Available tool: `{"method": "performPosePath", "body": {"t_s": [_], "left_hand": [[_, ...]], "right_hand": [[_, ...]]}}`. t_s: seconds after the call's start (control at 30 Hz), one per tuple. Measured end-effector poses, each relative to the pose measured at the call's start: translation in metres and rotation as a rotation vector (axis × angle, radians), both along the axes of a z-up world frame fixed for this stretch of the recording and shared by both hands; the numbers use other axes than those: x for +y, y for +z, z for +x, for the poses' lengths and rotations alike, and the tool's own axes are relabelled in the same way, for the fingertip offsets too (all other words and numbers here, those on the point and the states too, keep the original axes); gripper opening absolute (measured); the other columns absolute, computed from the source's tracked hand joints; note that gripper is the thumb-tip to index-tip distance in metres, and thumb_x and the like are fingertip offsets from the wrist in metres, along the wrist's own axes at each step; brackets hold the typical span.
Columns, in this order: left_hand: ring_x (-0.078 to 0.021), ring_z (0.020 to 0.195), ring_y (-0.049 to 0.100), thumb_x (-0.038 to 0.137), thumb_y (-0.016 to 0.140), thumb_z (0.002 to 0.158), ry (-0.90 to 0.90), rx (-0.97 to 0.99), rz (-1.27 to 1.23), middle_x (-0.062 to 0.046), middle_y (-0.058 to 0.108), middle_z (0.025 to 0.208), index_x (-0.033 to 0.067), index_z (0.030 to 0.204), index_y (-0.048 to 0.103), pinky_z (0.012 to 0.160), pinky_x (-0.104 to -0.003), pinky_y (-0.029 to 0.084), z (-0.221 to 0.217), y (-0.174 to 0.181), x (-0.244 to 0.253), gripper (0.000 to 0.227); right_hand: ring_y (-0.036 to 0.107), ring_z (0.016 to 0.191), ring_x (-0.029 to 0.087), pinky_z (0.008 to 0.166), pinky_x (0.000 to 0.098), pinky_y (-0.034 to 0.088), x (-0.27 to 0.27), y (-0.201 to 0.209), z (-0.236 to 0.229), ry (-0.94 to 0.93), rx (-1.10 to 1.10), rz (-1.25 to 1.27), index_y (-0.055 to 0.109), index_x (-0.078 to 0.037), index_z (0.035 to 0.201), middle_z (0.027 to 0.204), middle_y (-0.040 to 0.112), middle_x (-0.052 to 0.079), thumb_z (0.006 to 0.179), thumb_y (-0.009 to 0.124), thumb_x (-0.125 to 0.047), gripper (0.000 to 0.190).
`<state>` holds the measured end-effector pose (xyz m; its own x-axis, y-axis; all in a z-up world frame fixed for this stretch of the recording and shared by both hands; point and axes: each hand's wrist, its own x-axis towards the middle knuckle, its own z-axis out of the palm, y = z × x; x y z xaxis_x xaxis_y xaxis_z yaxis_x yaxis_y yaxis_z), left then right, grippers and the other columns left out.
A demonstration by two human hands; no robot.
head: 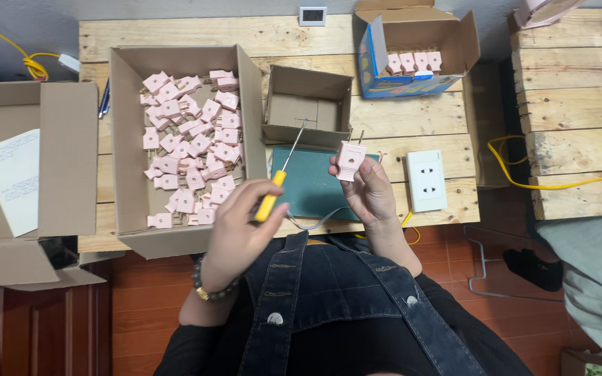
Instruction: The person assembles a pink electrical plug by hand, using a screwdriver to tighten screws on the plug body. They then attach a brass terminal to the plug and secure it with the screwdriver. The person handles multiple pink plugs from a box and works on a wooden table with a green mat.
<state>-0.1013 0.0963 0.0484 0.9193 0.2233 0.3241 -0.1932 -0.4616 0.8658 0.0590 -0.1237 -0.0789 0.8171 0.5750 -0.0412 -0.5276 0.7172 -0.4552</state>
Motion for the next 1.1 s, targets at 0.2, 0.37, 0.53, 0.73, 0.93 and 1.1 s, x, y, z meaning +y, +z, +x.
{"method": "performPosePath", "body": {"t_s": [0.2, 0.37, 0.53, 0.73, 0.93, 1.1], "left_hand": [[-0.0300, 0.076, 0.078, -0.002, 0.085, 0.081, 0.117, -0.316, -0.087, -0.021, 0.080, 0.093, 0.0002, 0.087, 0.077, 0.063, -0.035, 0.064, -0.022, 0.028, 0.020, 0.011], [-0.0320, 0.073, 0.079, -0.001, 0.087, 0.078, 0.077, -0.376, -0.028, -0.022, 0.081, 0.096, 0.0016, 0.090, 0.080, 0.060, -0.036, 0.064, -0.020, 0.038, 0.022, 0.014], [-0.0278, 0.062, 0.076, 0.006, 0.088, 0.080, -0.014, -0.411, -0.014, -0.015, 0.080, 0.081, 0.0017, 0.090, 0.081, 0.057, -0.034, 0.062, -0.019, 0.034, 0.030, 0.013], [-0.0283, 0.057, 0.070, 0.009, 0.089, 0.082, 0.072, -0.387, 0.061, -0.014, 0.076, 0.075, 0.0023, 0.095, 0.079, 0.053, -0.035, 0.058, -0.004, 0.044, 0.025, 0.017], [-0.0303, 0.059, 0.070, 0.008, 0.084, 0.085, 0.017, -0.400, 0.150, -0.011, 0.075, 0.076, 0.0028, 0.096, 0.079, 0.057, -0.036, 0.060, 0.004, 0.046, 0.018, 0.013], [-0.0299, 0.063, 0.069, 0.010, 0.080, 0.088, -0.046, -0.382, 0.283, -0.010, 0.072, 0.077, 0.0046, 0.098, 0.076, 0.058, -0.038, 0.060, 0.007, 0.050, 0.012, 0.011]], "right_hand": [[0.071, 0.111, 0.050, 0.084, 0.0412, 0.068, 0.018, 0.012, -0.011, 0.005, 0.023, -0.022, 0.066, 0.013, 0.118, 0.125, 0.065, 0.044, 0.100, 0.068, -0.012, 0.031], [0.072, 0.108, 0.051, 0.081, 0.0442, 0.069, 0.023, -0.010, -0.008, 0.001, 0.046, -0.033, 0.065, 0.015, 0.119, 0.122, 0.064, 0.046, 0.100, 0.068, -0.013, 0.034], [0.072, 0.106, 0.051, 0.080, 0.0451, 0.069, 0.028, -0.019, -0.004, -0.017, 0.034, -0.057, 0.065, 0.015, 0.119, 0.121, 0.065, 0.046, 0.100, 0.068, -0.014, 0.035], [0.074, 0.103, 0.049, 0.080, 0.0443, 0.069, 0.030, -0.011, -0.004, -0.026, 0.024, -0.110, 0.069, 0.012, 0.114, 0.118, 0.067, 0.044, 0.098, 0.071, -0.013, 0.029], [0.074, 0.105, 0.049, 0.080, 0.0432, 0.069, 0.029, 0.001, -0.007, -0.038, 0.015, -0.144, 0.068, 0.012, 0.115, 0.118, 0.067, 0.044, 0.096, 0.073, -0.011, 0.031], [0.074, 0.104, 0.049, 0.080, 0.0430, 0.069, 0.027, -0.001, -0.011, -0.044, 0.014, -0.152, 0.067, 0.013, 0.114, 0.117, 0.067, 0.045, 0.097, 0.073, -0.011, 0.030]]}}
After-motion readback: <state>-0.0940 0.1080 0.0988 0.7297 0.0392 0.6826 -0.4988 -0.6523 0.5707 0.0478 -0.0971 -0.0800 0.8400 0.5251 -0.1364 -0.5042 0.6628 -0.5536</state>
